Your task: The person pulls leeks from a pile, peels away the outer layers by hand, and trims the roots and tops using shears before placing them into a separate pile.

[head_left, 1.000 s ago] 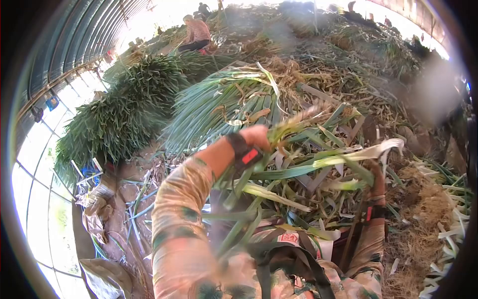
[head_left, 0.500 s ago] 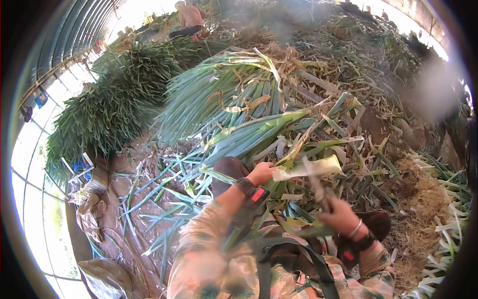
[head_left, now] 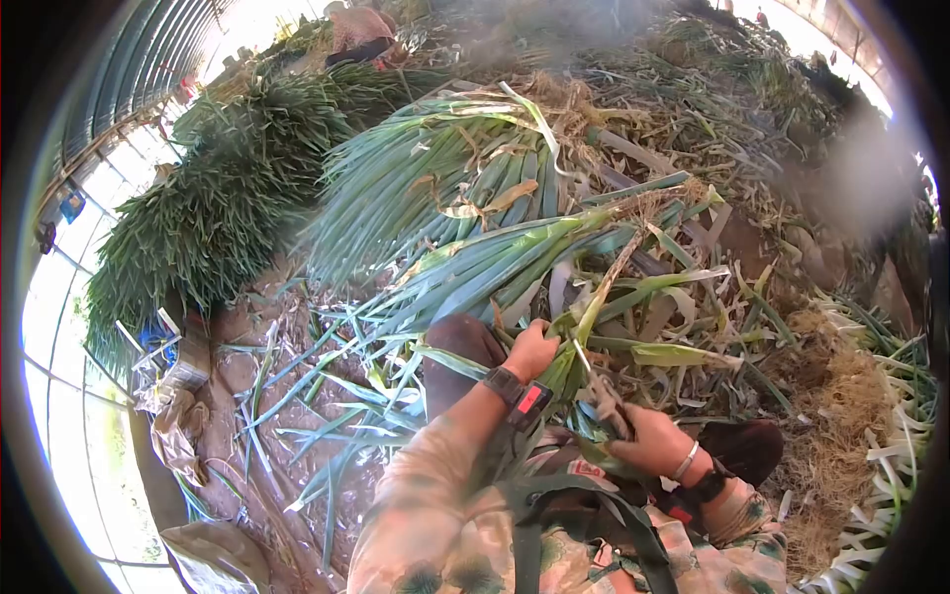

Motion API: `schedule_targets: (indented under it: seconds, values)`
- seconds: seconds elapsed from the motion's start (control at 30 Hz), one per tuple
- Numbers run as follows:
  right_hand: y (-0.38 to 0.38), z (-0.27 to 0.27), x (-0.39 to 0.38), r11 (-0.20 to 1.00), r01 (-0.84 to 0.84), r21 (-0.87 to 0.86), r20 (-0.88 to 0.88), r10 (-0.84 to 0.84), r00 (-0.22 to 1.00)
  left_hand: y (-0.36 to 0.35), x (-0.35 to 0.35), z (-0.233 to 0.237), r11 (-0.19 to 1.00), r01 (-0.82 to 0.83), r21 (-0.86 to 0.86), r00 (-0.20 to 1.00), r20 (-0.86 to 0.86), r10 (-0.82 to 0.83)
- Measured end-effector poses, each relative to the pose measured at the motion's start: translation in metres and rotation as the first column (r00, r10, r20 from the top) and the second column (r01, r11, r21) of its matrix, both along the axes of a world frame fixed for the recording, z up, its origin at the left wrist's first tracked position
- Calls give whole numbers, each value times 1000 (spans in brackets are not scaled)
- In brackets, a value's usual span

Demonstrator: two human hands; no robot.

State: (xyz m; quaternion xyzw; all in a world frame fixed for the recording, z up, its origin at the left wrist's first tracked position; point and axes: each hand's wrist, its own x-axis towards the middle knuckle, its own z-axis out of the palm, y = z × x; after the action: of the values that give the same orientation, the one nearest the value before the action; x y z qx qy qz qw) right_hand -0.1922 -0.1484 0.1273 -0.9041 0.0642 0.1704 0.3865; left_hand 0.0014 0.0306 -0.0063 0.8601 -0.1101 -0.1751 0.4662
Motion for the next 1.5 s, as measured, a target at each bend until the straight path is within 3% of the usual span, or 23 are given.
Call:
schedule_targets:
  seconds: [0.13, 0.23, 0.33, 0.37, 0.4, 0.43, 0.47, 0.57, 0.63, 0.73, 1.0, 1.13, 1.3, 1.4, 1.43, 1.47, 1.5]
  values:
    - [-6, -2, 16, 999, -3, -52, -62, -1, 998, -1, -4, 6, 999, -51, -13, 995, 87, 52]
    - [-13, 6, 62, 986, 89, -138, -68, -99, 993, 1, -9, 12, 992, -12, 125, 968, 251, -20]
    - [-48, -59, 117, 936, 249, -248, 191, -205, 960, 2, -3, -3, 997, 6, 73, 951, 308, -28]
    - [-59, -70, 129, 906, 148, -396, 234, -56, 971, 4, -3, 13, 994, 79, 78, 968, 233, -95]
    - [-67, -93, 134, 899, 313, -305, 342, -203, 918, 4, -8, 41, 991, 118, 67, 978, 164, -127]
    - [-63, -77, 128, 907, 356, -225, 280, -289, 915, 5, -4, 28, 986, 160, -41, 987, -6, -160]
    - [-55, -63, 110, 926, 330, -183, 196, -294, 935, 4, -4, 26, 982, 191, -5, 981, -15, -191]
    - [-34, -32, 44, 988, 139, -62, 6, -139, 990, 2, -8, 26, 958, 276, 81, 957, -122, -265]
    - [-21, -18, 9, 998, 59, -20, -33, -59, 998, 1, -8, 27, 952, 267, 149, 963, -58, -262]
    - [-2, 14, -14, 992, 62, 107, -180, -42, 983, -2, -8, 34, 947, 259, 189, 966, -22, -259]
    - [-23, -21, 22, 993, 79, -85, 11, -78, 997, -3, -11, 29, 939, 259, 227, 965, -21, -262]
    - [-38, -26, 69, 977, 165, -133, -10, -168, 986, -5, -13, 36, 932, 267, 246, 964, -50, -263]
    - [-69, -50, 140, 920, 299, -252, 121, -276, 953, -7, -16, 35, 926, 280, 253, 958, -13, -286]
    - [-78, -54, 133, 923, 316, -221, 89, -304, 949, -7, -14, 35, 930, 280, 238, 959, -31, -281]
    - [-72, -46, 117, 947, 190, -259, 71, -177, 982, -7, -15, 34, 934, 275, 227, 961, -25, -277]
    - [-64, -49, 95, 945, 257, -205, 108, -239, 965, -6, -15, 34, 940, 263, 217, 964, -15, -267]
    - [-53, -29, 75, 978, 153, -140, 8, -154, 988, -5, -13, 33, 942, 271, 199, 962, -10, -274]
